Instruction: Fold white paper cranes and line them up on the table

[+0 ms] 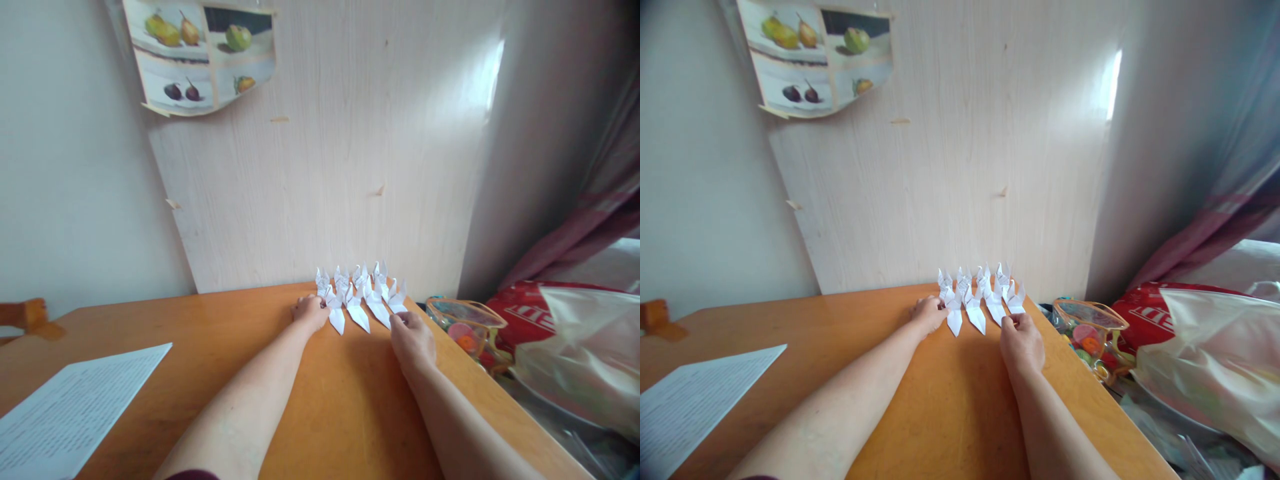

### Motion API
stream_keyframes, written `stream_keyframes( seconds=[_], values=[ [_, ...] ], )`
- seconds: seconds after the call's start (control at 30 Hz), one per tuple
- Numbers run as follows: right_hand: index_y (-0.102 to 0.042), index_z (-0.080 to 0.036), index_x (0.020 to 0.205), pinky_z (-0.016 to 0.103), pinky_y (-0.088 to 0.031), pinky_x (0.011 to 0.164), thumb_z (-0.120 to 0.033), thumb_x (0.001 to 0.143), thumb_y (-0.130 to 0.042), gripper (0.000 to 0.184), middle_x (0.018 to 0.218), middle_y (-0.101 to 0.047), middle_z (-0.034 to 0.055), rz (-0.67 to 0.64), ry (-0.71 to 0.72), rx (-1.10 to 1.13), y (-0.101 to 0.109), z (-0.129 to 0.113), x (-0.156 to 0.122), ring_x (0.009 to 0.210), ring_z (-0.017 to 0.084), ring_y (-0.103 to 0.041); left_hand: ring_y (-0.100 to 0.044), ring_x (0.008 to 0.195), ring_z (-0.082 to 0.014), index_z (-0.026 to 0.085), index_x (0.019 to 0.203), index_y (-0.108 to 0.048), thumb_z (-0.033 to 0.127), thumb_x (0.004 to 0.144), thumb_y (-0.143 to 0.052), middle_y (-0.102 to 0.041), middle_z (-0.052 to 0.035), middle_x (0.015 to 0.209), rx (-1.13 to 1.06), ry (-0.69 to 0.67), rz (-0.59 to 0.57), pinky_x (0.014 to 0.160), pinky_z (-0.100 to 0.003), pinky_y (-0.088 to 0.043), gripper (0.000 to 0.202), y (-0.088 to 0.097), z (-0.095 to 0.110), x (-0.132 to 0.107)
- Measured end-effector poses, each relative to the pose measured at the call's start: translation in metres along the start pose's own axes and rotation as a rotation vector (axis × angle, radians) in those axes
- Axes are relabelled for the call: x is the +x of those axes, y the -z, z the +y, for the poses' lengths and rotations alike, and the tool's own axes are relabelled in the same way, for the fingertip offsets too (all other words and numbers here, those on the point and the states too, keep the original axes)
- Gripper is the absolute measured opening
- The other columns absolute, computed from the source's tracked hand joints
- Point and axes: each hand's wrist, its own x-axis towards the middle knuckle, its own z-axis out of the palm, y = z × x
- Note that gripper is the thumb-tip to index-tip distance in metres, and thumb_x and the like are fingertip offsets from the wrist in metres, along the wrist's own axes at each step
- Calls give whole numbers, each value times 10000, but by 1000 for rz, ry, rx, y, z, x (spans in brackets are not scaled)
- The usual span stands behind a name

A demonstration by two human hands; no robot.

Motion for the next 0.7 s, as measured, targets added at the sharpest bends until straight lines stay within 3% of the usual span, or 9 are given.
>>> stream_keyframes(
  seconds=[0.7],
  values=[
    [-729,-248,974,320,-430,684,-424,810,-491,339,872,-732,77,-9,-4,-12,1,-1,0,831,265,-646,-523,1163,-343,304,1023,-717,473,815,-598,-673,-67,1204,-6,-18,17,896,-411,-389,293,-2,-4,1]
  ],
)
